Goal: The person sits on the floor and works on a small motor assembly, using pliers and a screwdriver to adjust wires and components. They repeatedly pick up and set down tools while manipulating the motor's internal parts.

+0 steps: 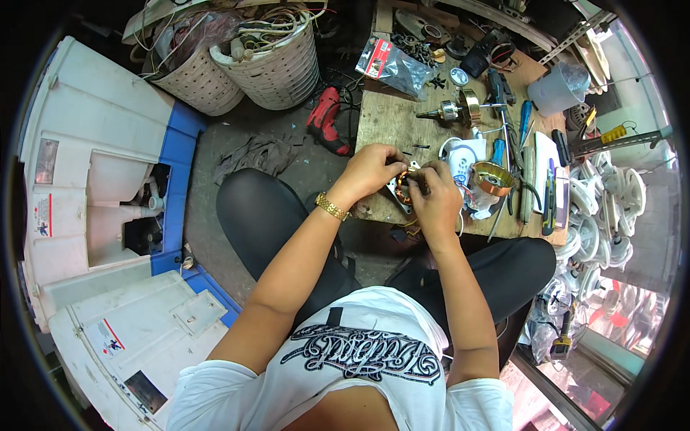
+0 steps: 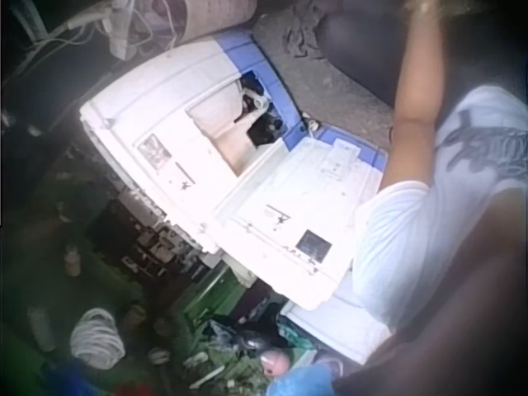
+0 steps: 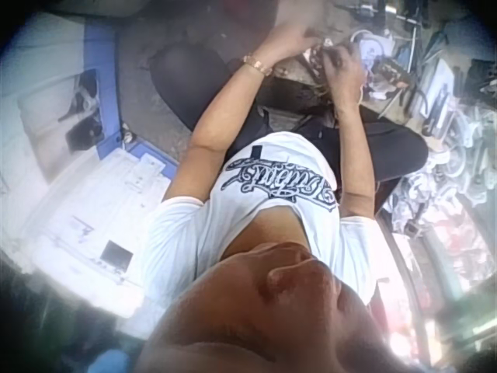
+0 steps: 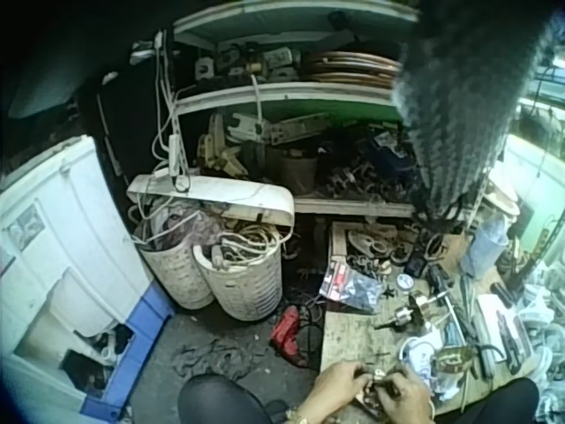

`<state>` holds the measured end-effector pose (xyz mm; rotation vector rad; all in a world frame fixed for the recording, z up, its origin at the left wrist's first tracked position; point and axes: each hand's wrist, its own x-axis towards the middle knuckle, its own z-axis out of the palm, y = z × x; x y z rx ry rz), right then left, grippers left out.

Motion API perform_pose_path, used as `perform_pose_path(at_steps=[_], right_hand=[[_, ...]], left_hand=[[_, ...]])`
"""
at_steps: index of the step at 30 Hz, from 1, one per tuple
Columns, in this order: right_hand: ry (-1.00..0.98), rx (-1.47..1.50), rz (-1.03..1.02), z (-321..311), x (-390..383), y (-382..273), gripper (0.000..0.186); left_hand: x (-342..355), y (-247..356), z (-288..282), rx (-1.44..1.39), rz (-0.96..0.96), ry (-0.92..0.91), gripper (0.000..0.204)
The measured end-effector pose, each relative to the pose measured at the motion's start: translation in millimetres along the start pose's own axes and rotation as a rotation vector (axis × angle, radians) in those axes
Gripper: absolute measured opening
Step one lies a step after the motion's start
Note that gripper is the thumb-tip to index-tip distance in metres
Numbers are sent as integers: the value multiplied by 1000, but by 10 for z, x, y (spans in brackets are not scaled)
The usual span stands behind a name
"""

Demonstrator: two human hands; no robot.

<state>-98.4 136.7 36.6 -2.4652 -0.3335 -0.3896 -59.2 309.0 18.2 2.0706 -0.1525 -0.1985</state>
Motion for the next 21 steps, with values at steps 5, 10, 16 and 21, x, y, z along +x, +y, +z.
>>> perform_pose_path(at_steps=[5, 10, 16, 21], right_hand=[[40, -56, -67, 43, 11, 12, 19], [60, -167, -229, 19, 19, -15, 23], [92, -54, -85, 112, 9, 14, 17], [133, -39, -41, 167, -5, 21, 16]], left_hand=[[11, -18, 14, 7, 1, 4, 25], [12, -13, 3, 16, 0, 0, 25], [13, -5, 14, -4, 11, 10, 25], [8, -9, 1, -15, 5, 4, 24]])
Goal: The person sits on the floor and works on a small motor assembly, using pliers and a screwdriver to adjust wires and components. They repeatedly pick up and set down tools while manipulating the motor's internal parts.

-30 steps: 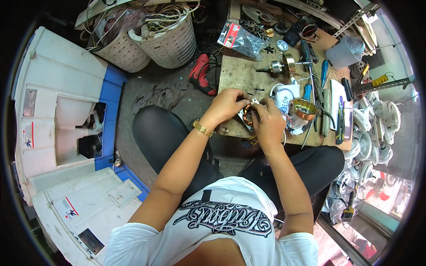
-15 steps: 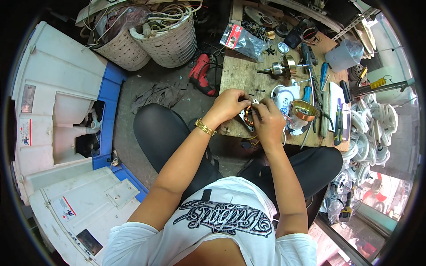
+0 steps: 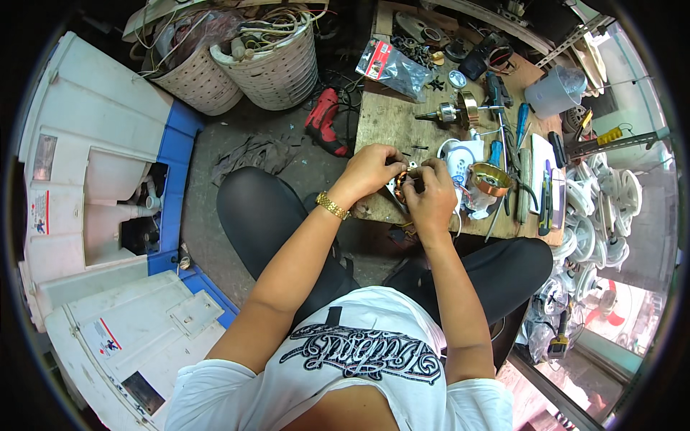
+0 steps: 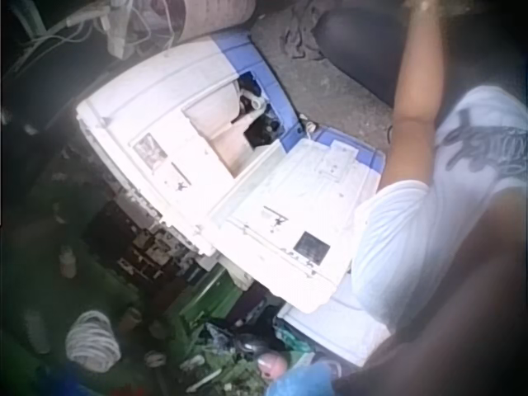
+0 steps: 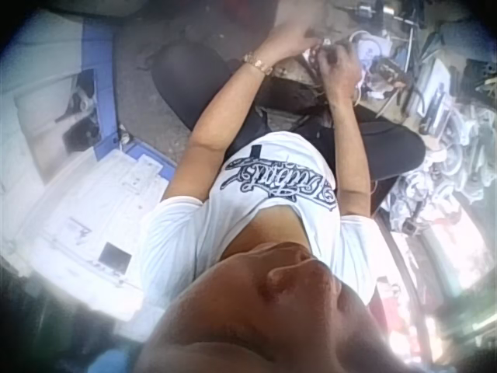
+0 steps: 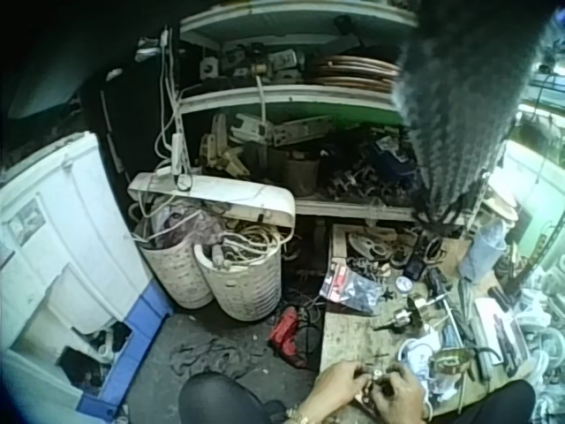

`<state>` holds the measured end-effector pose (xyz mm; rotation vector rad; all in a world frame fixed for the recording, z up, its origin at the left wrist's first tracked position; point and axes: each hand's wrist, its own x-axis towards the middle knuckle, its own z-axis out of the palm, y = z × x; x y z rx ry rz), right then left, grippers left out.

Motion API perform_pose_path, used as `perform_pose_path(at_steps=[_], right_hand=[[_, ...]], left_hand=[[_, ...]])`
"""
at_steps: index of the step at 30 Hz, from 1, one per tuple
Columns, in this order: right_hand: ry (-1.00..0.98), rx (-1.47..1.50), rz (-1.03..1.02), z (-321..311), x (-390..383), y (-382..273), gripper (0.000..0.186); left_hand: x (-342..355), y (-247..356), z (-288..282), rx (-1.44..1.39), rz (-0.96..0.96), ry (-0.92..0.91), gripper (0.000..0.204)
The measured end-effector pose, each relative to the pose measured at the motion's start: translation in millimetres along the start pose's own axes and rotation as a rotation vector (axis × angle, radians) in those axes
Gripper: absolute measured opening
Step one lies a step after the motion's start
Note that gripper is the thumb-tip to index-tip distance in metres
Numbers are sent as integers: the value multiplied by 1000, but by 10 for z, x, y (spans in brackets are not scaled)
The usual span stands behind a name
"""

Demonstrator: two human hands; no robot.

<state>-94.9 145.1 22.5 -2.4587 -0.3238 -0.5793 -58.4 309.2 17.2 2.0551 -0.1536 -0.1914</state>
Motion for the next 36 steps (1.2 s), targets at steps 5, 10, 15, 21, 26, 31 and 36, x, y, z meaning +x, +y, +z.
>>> perform_pose_path(at_steps=[5, 10, 15, 21, 26, 31, 36], right_hand=[[9, 38, 83, 52, -5, 23, 16], [2, 6, 132, 72, -9, 30, 18], [-115, 27, 199, -30, 111, 30, 26], [-379, 70, 255, -205, 341, 192, 30], [-434, 90, 312, -233, 410, 178, 33], [-514, 230, 312, -268, 480, 308, 32], [-555, 154, 201, -301, 476, 299, 29]], left_hand=[[-21, 12, -22, -3, 26, -13, 25], [-54, -6, -47, 38, 82, -23, 29], [-81, 15, -26, 48, 119, -3, 32], [-72, 24, 33, 68, 188, 48, 27], [-55, 29, 52, 32, 189, 43, 24], [-73, 66, 116, 76, 191, 120, 22], [-109, 85, 194, 96, 111, 184, 20]])
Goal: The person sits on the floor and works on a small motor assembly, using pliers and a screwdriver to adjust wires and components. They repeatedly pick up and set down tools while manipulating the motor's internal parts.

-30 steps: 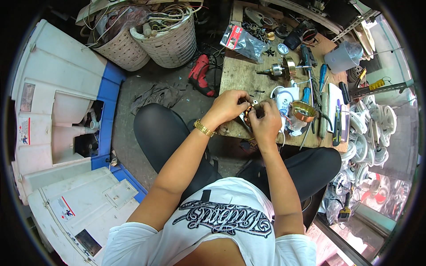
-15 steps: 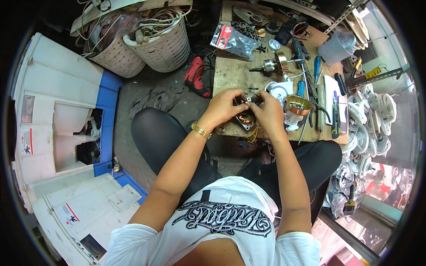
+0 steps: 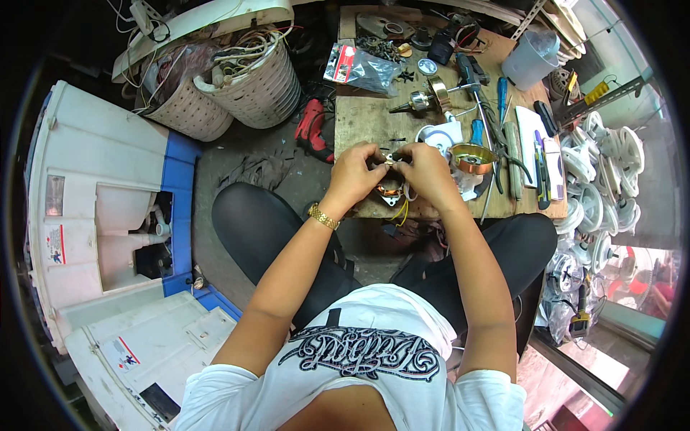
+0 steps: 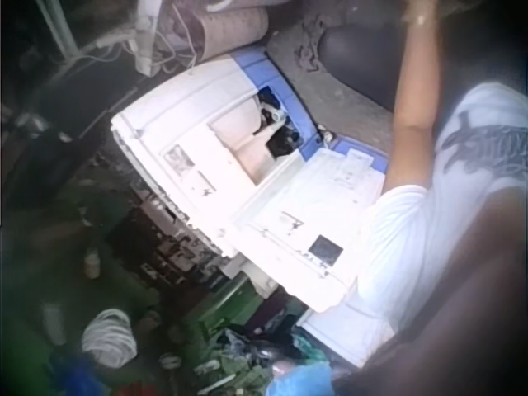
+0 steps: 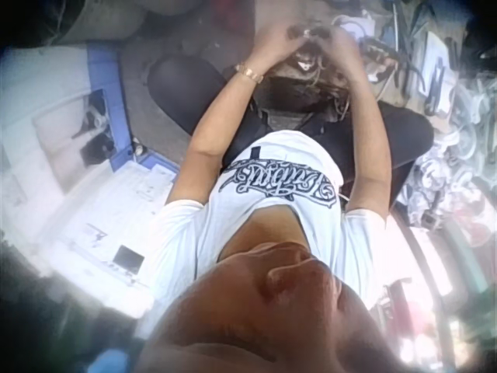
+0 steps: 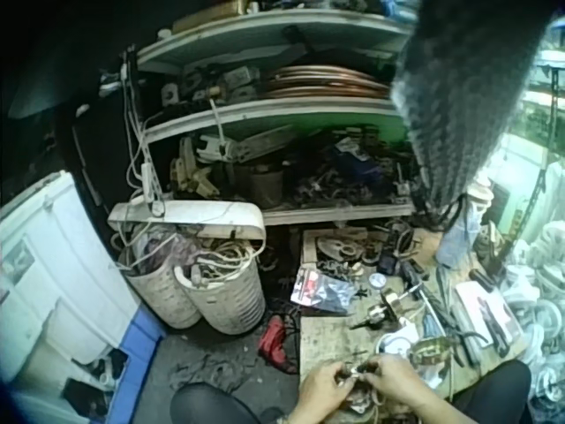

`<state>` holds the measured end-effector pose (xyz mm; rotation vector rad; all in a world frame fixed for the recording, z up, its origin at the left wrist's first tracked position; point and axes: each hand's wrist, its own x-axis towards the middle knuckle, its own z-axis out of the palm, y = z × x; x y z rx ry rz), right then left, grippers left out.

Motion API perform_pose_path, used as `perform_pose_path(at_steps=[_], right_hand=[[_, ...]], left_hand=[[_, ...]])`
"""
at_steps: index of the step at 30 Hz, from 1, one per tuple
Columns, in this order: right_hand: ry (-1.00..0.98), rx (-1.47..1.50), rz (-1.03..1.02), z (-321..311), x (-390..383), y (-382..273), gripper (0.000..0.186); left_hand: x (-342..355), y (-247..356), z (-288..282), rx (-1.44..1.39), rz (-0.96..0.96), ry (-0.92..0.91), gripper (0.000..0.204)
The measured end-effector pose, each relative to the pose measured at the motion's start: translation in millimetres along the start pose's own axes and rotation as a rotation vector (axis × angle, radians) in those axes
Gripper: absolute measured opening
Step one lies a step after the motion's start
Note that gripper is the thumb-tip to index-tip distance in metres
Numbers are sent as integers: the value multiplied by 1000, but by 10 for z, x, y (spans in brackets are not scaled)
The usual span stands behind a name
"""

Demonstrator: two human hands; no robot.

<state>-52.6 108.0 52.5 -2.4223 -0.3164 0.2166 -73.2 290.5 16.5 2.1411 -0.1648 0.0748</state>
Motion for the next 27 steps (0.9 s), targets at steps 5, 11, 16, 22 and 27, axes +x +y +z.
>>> perform_pose_path(at_steps=[5, 11, 16, 22, 27], right_hand=[[30, -2, 23, 55, -32, -4, 27], [30, -22, 0, 74, -59, -12, 24], [71, -129, -59, 116, -67, -36, 24], [-31, -73, -247, -81, 125, 79, 35], [-68, -66, -199, -503, 232, 125, 19]], left_hand=[[-54, 1, 44, 36, 48, 97, 20], [-87, 0, 82, -14, -7, 113, 19], [-84, 19, 81, 59, 39, 113, 18], [-35, -335, 79, -176, 69, -6, 28], [-90, -196, -60, -130, -148, -61, 39]])
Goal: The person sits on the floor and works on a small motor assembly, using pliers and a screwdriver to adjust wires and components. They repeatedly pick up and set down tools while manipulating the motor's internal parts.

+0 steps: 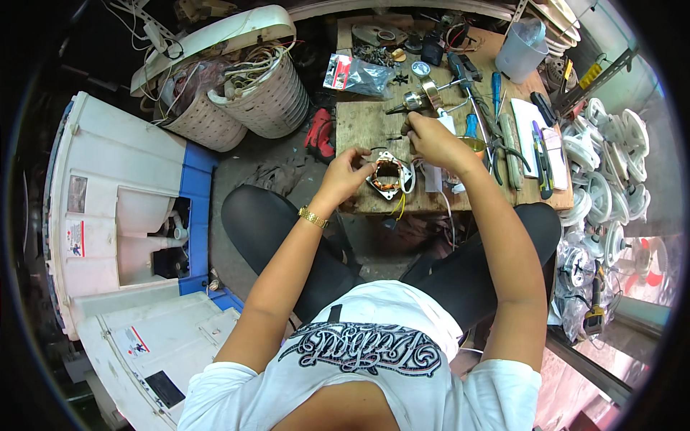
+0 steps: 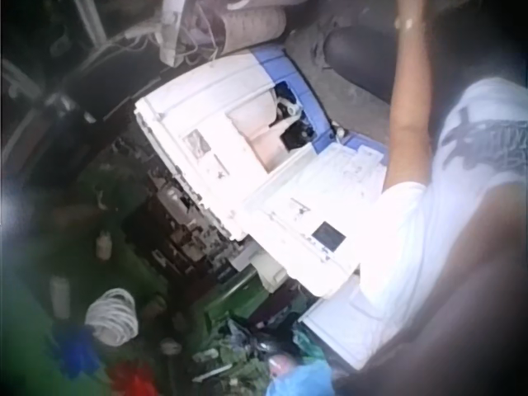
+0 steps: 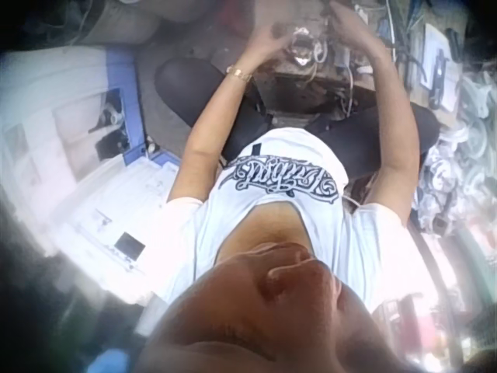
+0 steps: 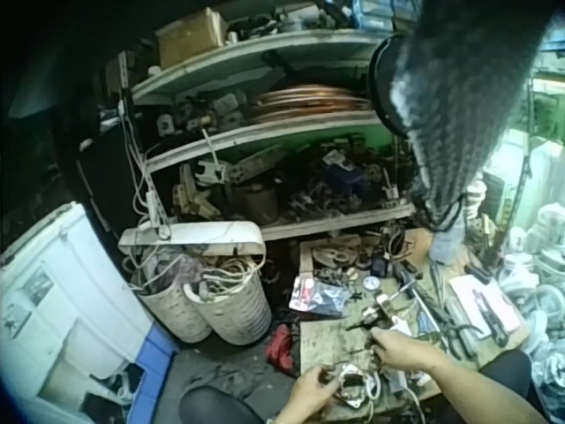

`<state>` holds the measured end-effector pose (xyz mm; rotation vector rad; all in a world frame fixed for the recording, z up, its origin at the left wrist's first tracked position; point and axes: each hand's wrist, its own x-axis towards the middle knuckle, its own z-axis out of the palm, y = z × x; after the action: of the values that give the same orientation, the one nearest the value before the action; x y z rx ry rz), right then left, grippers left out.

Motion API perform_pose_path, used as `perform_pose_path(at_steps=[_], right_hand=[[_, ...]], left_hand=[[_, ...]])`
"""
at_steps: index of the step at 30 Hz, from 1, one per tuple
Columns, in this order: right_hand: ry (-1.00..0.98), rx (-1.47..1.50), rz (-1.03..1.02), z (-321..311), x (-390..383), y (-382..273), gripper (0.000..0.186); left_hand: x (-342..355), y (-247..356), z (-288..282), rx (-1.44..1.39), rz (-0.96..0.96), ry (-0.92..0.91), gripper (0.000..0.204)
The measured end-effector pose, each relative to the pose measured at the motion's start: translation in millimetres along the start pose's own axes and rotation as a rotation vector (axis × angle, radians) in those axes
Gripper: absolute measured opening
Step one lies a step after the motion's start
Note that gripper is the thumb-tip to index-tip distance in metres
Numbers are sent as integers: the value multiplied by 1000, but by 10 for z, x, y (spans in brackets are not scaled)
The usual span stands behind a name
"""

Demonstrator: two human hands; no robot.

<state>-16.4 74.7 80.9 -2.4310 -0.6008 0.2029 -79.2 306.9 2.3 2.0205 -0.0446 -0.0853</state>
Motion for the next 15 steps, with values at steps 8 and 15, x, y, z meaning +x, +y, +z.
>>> perform_pose_path(at_steps=[8, 15], right_hand=[[-131, 160, 11, -356, 76, -101, 19], [-230, 10, -22, -541, 142, -61, 25]], left_hand=[[-72, 66, 125, 147, -87, -54, 44], [-212, 117, 248, -42, -15, 160, 36]])
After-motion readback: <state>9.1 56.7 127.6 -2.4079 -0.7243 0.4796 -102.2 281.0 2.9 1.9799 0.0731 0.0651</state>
